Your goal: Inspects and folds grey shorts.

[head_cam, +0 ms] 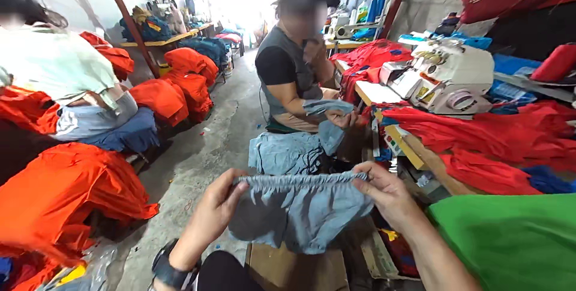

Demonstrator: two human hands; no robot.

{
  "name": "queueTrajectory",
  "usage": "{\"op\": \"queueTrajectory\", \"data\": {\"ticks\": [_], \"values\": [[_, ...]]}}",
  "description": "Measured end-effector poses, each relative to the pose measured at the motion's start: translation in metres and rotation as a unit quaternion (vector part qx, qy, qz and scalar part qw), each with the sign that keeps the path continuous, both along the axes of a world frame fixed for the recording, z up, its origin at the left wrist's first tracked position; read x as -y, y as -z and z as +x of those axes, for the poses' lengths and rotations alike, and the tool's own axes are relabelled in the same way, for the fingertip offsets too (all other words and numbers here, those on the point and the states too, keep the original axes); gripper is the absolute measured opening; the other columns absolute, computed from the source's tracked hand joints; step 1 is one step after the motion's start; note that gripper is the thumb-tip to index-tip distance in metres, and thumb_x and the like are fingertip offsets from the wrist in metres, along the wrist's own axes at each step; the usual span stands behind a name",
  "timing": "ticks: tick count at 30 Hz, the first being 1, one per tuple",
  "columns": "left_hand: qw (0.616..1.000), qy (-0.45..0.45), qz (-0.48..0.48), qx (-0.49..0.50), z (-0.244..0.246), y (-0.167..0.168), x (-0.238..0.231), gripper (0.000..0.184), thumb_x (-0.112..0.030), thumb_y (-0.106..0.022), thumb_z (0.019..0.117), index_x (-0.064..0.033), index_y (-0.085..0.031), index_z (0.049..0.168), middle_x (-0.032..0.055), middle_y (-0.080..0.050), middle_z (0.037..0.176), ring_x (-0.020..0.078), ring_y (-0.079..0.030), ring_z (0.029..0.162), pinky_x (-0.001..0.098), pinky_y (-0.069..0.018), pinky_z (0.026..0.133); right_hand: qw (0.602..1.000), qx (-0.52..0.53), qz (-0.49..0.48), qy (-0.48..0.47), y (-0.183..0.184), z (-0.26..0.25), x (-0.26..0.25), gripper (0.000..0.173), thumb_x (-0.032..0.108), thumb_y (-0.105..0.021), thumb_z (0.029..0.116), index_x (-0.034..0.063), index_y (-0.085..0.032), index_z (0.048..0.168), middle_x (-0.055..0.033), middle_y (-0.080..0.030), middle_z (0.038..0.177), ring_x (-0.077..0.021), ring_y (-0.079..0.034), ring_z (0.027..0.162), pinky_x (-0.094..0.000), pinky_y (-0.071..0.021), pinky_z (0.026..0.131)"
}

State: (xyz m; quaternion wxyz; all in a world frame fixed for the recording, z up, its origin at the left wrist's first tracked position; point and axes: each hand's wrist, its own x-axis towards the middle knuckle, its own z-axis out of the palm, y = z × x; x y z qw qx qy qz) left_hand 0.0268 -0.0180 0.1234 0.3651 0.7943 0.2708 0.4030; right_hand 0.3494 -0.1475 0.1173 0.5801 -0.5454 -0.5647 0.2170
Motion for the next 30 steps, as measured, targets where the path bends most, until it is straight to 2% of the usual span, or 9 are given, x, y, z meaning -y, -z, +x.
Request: {"op": "queueTrajectory", "data": {"ticks": [3,5,9,17,23,25,27,30], "values": [[0.984,0.01,-0.163,0.073,-0.001,-0.006,0.0,0.02,-0.013,-0.045,0.1057,-0.0142,-0.064,0.113,-0.0058,-0.066,0.081,0.001,-0.06,0.067,0.0189,-0.0511,0.061,0.997,-0.072,-0.009,0.008,-0.009,0.002,-0.005,0.019,0.007,-0.056,0.0938,0.0176,-0.069,0.103,0.0092,-0.07,0.085,-0.0004,-0.066,0.076,-0.0212,-0.0581,0.071],[0.96,0.006,-0.244,0.134,-0.005,-0.007,-0.004,0.024,-0.013,-0.041,0.1075,-0.0143,-0.064,0.112,-0.004,-0.068,0.083,0.0021,-0.064,0.068,0.02,-0.0552,0.061,0.994,-0.109,-0.016,0.027,-0.015,0.007,-0.005,0.021,0.006,-0.051,0.0952,0.0163,-0.068,0.102,0.0082,-0.07,0.079,-0.0003,-0.066,0.069,-0.02,-0.0583,0.064],[0.936,-0.037,-0.302,0.176,-0.017,-0.007,-0.011,0.025,-0.015,-0.04,0.1096,-0.0142,-0.065,0.11,-0.0024,-0.07,0.082,0.0024,-0.065,0.066,0.0195,-0.0557,0.058,0.989,-0.14,-0.016,0.054,-0.018,0.025,-0.005,0.024,0.003,-0.046,0.0968,0.0141,-0.067,0.1,0.0085,-0.07,0.076,0.0011,-0.066,0.065,-0.0178,-0.058,0.062],[0.955,0.028,-0.252,0.152,-0.013,-0.007,-0.01,0.021,-0.016,-0.046,0.1086,-0.0158,-0.066,0.113,-0.002,-0.069,0.085,0.0016,-0.064,0.067,0.0175,-0.0543,0.059,0.99,-0.139,-0.017,0.013,-0.026,0.007,-0.015,0.023,0.002,-0.049,0.0957,0.0148,-0.068,0.1,0.0076,-0.07,0.076,0.0012,-0.066,0.066,-0.0166,-0.0578,0.061],[0.98,0.056,-0.167,0.094,-0.011,-0.018,-0.002,0.019,-0.022,-0.048,0.109,-0.0187,-0.065,0.117,-0.0014,-0.066,0.085,0.0014,-0.057,0.061,0.015,-0.0451,0.05,0.991,-0.133,-0.027,-0.001,-0.036,-0.009,-0.02,0.024,0.0,-0.048,0.0979,0.0124,-0.068,0.101,0.0061,-0.07,0.079,0.0011,-0.066,0.069,-0.0156,-0.0573,0.064],[0.984,0.046,-0.152,0.082,-0.008,-0.025,-0.004,0.019,-0.02,-0.048,0.1088,-0.0169,-0.065,0.117,-0.0032,-0.066,0.085,0.0006,-0.058,0.063,0.0152,-0.0466,0.054,0.989,-0.143,-0.027,-0.005,-0.04,-0.011,-0.022,0.024,0.001,-0.047,0.0981,0.0127,-0.067,0.1,0.006,-0.07,0.078,0.0013,-0.066,0.068,-0.0155,-0.0573,0.063],[0.986,0.039,-0.139,0.079,-0.001,-0.032,-0.009,0.017,-0.014,-0.048,0.1079,-0.0135,-0.063,0.116,-0.0071,-0.065,0.086,-0.003,-0.058,0.07,0.0142,-0.0488,0.063,0.989,-0.144,-0.029,-0.016,-0.044,-0.013,-0.025,0.024,0.001,-0.046,0.0976,0.0138,-0.067,0.099,0.0076,-0.07,0.077,0.0025,-0.066,0.068,-0.0149,-0.0569,0.063],[0.983,0.06,-0.129,0.113,0.004,-0.037,-0.025,0.018,-0.007,-0.05,0.1049,-0.0088,-0.063,0.117,-0.0062,-0.066,0.087,-0.0011,-0.062,0.076,0.0177,-0.0531,0.07,0.988,-0.144,-0.035,-0.035,-0.053,-0.012,-0.03,0.021,0.004,-0.046,0.0997,0.014,-0.064,0.103,0.0081,-0.069,0.079,0.0021,-0.066,0.069,-0.0164,-0.0582,0.064]]}}
